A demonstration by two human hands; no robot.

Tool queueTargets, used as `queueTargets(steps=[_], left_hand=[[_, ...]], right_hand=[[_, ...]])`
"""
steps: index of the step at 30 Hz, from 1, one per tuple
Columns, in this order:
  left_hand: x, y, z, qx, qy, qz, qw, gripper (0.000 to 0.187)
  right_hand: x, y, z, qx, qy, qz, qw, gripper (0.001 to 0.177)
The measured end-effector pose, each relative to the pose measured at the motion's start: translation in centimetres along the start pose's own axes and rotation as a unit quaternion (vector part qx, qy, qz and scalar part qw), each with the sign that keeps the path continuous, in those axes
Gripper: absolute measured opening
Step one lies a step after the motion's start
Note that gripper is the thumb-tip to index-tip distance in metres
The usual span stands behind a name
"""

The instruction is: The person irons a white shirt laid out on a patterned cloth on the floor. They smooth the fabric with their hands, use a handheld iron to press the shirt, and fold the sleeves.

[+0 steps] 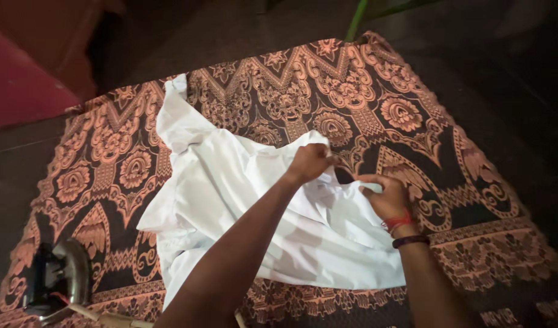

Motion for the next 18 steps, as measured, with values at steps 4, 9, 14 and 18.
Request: queueTargets(steps=[4, 9, 14, 18], left_hand=[[0.7, -0.2, 3.1, 0.029, 0.104, -0.043, 0.993, 0.045], [-2.9, -3.1, 4.4, 0.002, 0.246, -0.161, 0.956, 0.027], [-4.6, -4.6, 4.2, -0.092, 0.105, 0.006, 0.990, 0.026], [-1.5, -1.2, 2.3, 0.091, -0.095, 0.142, 0.981, 0.042]], right_hand=[[1.5, 0.4, -0.6, -0.070, 0.046, 0.041, 0.996, 0.032], [1.8, 0.1, 0.6, 0.060, 0.097, 0.093, 0.989, 0.058], [1.5, 0.9, -0.6, 0.072, 0.077, 0.102, 0.989, 0.066], [2.2, 2.4, -3.7, 0.074, 0.130, 0.146, 0.978, 0.054]])
Point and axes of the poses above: each hand's wrist, its own y-axis away from the middle knuckle, its own x-axis out of the back of the hand, z = x × y, the point moved 5 cm from there along -y, towards the middle knuckle, and after that the axes turned 14 degrees about -z, right-handed, at the moved point
